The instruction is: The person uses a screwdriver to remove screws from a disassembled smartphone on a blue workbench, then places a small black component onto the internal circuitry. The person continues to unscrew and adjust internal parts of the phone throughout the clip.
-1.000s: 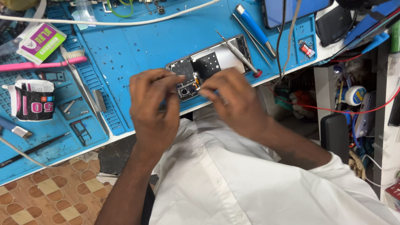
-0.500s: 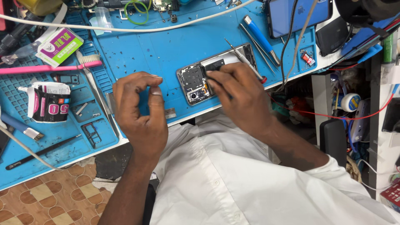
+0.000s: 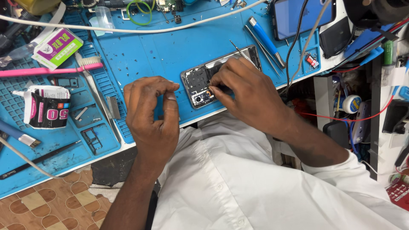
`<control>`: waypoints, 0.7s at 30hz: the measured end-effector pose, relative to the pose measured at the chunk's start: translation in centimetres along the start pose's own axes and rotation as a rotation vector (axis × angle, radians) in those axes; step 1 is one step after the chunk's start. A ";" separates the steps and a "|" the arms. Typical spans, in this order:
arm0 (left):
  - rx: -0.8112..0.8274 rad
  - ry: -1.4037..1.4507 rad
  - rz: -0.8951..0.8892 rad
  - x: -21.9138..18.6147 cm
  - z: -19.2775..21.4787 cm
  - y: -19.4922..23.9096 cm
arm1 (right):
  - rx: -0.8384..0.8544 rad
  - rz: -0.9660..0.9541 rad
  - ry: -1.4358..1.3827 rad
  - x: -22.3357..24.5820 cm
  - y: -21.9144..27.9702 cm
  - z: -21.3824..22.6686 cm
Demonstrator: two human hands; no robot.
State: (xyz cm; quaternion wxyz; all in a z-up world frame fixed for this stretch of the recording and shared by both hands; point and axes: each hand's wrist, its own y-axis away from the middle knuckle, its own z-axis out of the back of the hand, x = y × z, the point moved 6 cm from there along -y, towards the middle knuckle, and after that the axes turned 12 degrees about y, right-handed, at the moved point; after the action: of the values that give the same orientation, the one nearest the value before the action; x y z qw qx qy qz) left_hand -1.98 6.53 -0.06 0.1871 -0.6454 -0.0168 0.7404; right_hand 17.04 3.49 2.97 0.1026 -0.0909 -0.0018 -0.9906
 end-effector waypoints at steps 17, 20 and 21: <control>0.176 0.259 0.009 -2.0 -0.3 -0.5 | -0.318 0.340 -0.155 2.0 -0.2 3.3; 0.167 0.289 -0.013 -2.2 -0.1 -0.3 | -0.380 0.417 -0.110 2.6 -0.2 3.7; 0.156 0.296 -0.017 -2.2 0.0 -0.3 | -0.396 0.440 -0.095 2.8 -0.2 3.8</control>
State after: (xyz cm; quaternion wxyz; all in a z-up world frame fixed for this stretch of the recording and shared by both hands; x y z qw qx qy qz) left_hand -1.69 6.16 2.07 0.2431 -0.7308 0.0629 0.6347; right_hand 14.94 3.22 7.23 0.2949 -0.1535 0.2065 -0.9202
